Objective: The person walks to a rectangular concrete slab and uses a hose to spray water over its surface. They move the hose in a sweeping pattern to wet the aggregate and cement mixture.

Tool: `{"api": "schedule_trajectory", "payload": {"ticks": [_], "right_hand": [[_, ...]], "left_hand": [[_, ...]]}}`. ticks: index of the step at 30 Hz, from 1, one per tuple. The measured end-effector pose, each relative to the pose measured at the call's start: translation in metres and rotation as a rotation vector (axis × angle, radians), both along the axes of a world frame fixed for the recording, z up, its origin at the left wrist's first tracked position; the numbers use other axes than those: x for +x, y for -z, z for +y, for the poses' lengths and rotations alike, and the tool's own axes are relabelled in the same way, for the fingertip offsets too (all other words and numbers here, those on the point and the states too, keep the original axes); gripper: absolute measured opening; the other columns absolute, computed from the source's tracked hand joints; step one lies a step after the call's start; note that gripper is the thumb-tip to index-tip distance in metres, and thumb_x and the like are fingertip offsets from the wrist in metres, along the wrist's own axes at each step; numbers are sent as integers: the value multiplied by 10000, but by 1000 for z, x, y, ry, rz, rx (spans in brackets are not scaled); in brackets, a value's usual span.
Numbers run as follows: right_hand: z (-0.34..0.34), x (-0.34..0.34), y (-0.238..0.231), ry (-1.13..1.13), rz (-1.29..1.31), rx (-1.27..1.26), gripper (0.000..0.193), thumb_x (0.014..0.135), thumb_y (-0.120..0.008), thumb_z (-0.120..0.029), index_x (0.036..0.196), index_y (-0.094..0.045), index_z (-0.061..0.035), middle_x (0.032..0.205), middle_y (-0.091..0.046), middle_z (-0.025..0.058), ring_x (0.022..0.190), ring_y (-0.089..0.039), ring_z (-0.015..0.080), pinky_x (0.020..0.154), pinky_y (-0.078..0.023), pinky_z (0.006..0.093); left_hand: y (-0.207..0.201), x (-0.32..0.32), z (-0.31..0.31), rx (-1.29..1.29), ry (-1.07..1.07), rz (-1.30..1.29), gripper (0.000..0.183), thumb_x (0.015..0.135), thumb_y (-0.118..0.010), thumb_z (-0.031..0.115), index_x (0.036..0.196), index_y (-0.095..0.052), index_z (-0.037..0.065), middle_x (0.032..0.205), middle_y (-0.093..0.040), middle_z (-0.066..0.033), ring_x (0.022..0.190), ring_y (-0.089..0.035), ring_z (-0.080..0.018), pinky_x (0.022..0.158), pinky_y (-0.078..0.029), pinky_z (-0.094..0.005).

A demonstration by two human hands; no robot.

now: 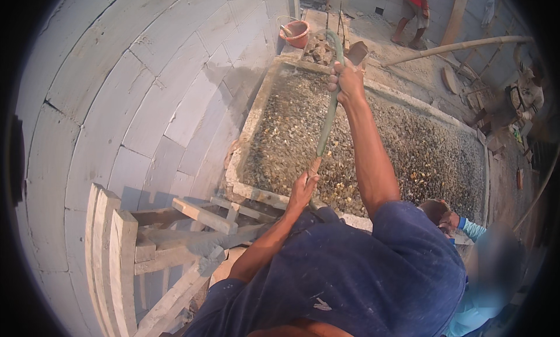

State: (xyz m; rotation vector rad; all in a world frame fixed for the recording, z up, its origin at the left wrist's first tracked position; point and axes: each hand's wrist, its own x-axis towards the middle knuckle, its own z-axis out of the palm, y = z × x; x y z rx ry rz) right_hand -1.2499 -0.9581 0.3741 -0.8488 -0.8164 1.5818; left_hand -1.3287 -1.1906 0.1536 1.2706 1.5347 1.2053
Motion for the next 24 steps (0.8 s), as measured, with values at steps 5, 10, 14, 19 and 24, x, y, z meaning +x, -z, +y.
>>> {"api": "schedule_trajectory", "payload": {"ticks": [5, 10, 14, 19, 24], "right_hand": [[-1, 22, 9, 63, 12, -37, 134, 902, -466, -65, 1029, -479, -24, 669, -437, 17, 476, -387, 76, 367, -337, 215], [-12, 37, 6, 140, 4, -54, 152, 901, -458, -66, 1051, -463, -47, 672, -437, 2, 474, -365, 60, 359, -321, 205], [-12, 58, 14, 187, -1, -76, 152, 904, -449, -62, 1053, -462, -38, 674, -438, 8, 472, -364, 66, 357, -319, 206], [-22, 84, 14, 272, -1, -109, 148, 913, -447, -71, 1056, -464, -38, 677, -439, 12, 474, -364, 66, 357, -318, 204], [-32, 110, 17, 321, 12, -118, 146, 916, -450, -79, 1056, -454, -39, 683, -438, 11, 483, -372, 68, 365, -318, 203]], "left_hand": [[-13, 3, -3, 5, 73, 3, 582, 865, -488, 540, 1017, -527, -20, 726, -565, -202, 673, -552, -363, 621, -426, -430], [-4, 6, -4, -58, 144, -35, 585, 873, -484, 534, 1020, -524, -31, 698, -546, -160, 640, -531, -276, 614, -425, -402], [-23, 13, -5, -58, 151, -22, 482, 880, -508, 486, 959, -555, 13, 700, -508, -49, 650, -482, -151, 616, -400, -310], [-14, 19, -4, -28, 227, 48, 476, 888, -497, 479, 920, -546, 6, 706, -502, -48, 654, -482, -147, 615, -402, -307], [-13, 30, -5, -17, 280, -12, 480, 885, -503, 481, 925, -546, 5, 711, -505, -50, 655, -488, -134, 607, -405, -298]]}}
